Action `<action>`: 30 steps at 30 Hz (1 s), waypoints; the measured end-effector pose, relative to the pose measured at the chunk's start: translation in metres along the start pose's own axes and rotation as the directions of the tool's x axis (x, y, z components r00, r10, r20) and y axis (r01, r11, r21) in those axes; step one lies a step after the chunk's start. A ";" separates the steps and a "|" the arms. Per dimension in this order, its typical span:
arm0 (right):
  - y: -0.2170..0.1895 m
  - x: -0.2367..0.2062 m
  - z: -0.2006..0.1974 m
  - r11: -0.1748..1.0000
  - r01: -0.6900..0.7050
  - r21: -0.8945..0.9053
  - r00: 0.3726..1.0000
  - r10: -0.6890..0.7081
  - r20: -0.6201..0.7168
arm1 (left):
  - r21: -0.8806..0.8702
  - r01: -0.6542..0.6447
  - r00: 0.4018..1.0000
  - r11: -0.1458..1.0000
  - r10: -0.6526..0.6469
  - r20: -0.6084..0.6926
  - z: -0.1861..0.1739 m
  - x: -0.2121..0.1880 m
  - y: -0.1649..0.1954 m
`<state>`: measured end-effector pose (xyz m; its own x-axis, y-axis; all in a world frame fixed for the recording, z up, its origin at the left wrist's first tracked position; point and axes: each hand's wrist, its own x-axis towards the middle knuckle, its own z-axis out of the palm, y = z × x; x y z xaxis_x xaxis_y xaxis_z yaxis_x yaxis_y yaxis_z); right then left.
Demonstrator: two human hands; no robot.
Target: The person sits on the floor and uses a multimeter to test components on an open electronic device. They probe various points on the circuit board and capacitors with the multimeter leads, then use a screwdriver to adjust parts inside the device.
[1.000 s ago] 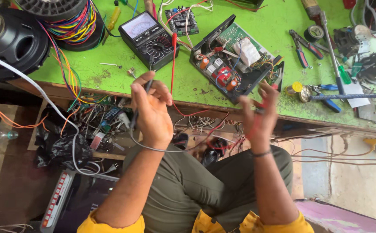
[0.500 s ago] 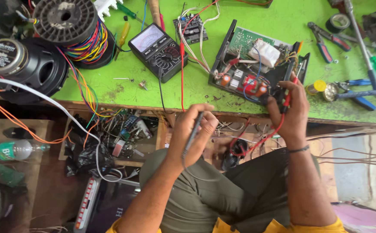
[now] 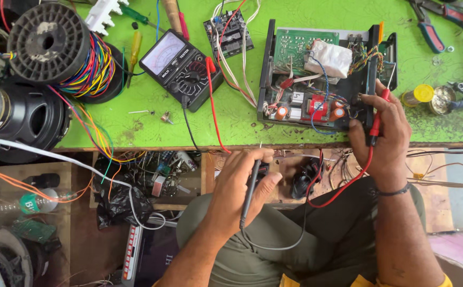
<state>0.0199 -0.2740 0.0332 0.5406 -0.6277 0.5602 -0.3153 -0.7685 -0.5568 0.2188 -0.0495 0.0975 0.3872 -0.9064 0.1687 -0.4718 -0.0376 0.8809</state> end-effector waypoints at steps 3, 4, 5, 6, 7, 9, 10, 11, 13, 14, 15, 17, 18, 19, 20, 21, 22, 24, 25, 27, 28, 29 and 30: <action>0.000 -0.001 -0.001 1.000 -0.024 0.020 1.000 0.024 0.004 | 0.064 -0.060 0.998 0.996 0.061 -0.008 0.000 0.007 0.003; -0.001 -0.001 -0.001 0.999 -0.034 0.026 0.999 0.034 0.003 | 0.134 -0.060 0.996 0.989 0.068 -0.055 0.000 0.013 0.004; 0.000 -0.001 -0.001 0.999 -0.043 0.014 0.999 0.043 0.008 | 0.204 -0.058 0.992 0.977 0.080 -0.098 -0.001 0.021 0.002; -0.001 -0.001 -0.002 0.998 -0.057 0.002 0.998 0.057 0.015 | 0.272 -0.052 0.987 0.961 0.092 -0.135 -0.001 0.030 0.001; -0.001 -0.002 -0.002 0.997 -0.073 -0.008 0.997 0.073 0.027 | 0.280 -0.111 0.976 0.954 0.157 -0.148 0.000 0.041 -0.003; -0.003 -0.003 -0.002 0.998 -0.070 0.010 0.997 0.069 0.029 | 0.306 -0.191 0.960 0.933 0.242 -0.139 0.005 0.060 -0.011; -0.003 -0.003 -0.002 0.998 -0.063 0.011 0.998 0.063 0.022 | 0.323 -0.219 0.958 0.921 0.266 -0.111 0.010 0.069 -0.014; -0.003 -0.002 -0.001 0.998 -0.056 0.013 0.998 0.056 0.016 | 0.339 -0.248 0.954 0.908 0.290 -0.080 0.014 0.075 -0.017; -0.003 -0.002 -0.001 0.999 -0.053 -0.006 0.999 0.053 0.008 | 0.402 -0.207 0.968 0.892 0.245 -0.046 0.019 0.080 -0.023; -0.003 -0.002 -0.001 0.998 -0.058 -0.003 0.998 0.058 0.005 | 0.432 -0.189 0.975 0.882 0.222 -0.027 0.021 0.082 -0.026; -0.003 -0.003 -0.002 0.998 -0.066 0.000 0.998 0.066 0.004 | 0.422 -0.181 0.977 0.888 0.212 -0.029 0.022 0.083 -0.028; -0.004 -0.004 -0.003 0.997 -0.074 0.005 0.997 0.074 0.010 | 0.405 -0.154 0.981 0.901 0.188 -0.045 0.022 0.085 -0.033; -0.004 -0.004 -0.003 0.998 -0.070 0.006 0.997 0.070 0.013 | 0.405 -0.168 0.979 0.899 0.199 -0.035 0.022 0.086 -0.035; -0.004 -0.003 -0.003 0.998 -0.066 0.008 0.998 0.066 0.015 | 0.407 -0.182 0.977 0.895 0.210 -0.025 0.023 0.088 -0.037; -0.005 -0.003 -0.003 0.997 -0.071 0.013 0.997 0.071 0.018 | 0.407 -0.194 0.976 0.893 0.219 -0.015 0.023 0.089 -0.039; -0.006 -0.003 -0.003 0.997 -0.074 0.018 0.997 0.074 0.021 | 0.416 -0.196 0.975 0.888 0.222 -0.014 0.024 0.090 -0.040; -0.006 -0.002 -0.003 0.997 -0.075 0.023 0.997 0.074 0.020 | 0.427 -0.202 0.973 0.882 0.229 -0.013 0.024 0.091 -0.042; -0.007 -0.001 -0.003 0.994 -0.099 0.050 0.995 0.097 0.025 | 0.443 -0.208 0.972 0.872 0.233 -0.002 0.024 0.092 -0.043; -0.007 -0.001 -0.004 0.992 -0.114 0.061 0.993 0.113 0.028 | 0.447 -0.208 0.973 0.870 0.229 0.008 0.024 0.093 -0.044; -0.008 0.000 -0.004 0.995 -0.094 0.033 0.995 0.093 0.023 | 0.457 -0.219 0.971 0.862 0.238 0.017 0.024 0.093 -0.045; -0.008 0.000 -0.003 0.997 -0.079 0.020 0.997 0.079 0.023 | 0.464 -0.230 0.967 0.856 0.253 0.012 0.024 0.093 -0.047; -0.007 0.001 -0.004 0.994 -0.101 0.026 0.995 0.101 0.026 | 0.473 -0.241 0.963 0.848 0.269 0.007 0.025 0.093 -0.048; -0.007 0.000 -0.003 0.992 -0.124 0.035 0.992 0.123 0.030 | 0.471 -0.237 0.959 0.850 0.281 -0.023 0.026 0.093 -0.050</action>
<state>0.0198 -0.2690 0.0397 0.5213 -0.7132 0.4687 -0.3526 -0.6801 -0.6428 0.2580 -0.1428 0.0574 0.2575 -0.8705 0.4195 -0.8658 -0.0151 0.5002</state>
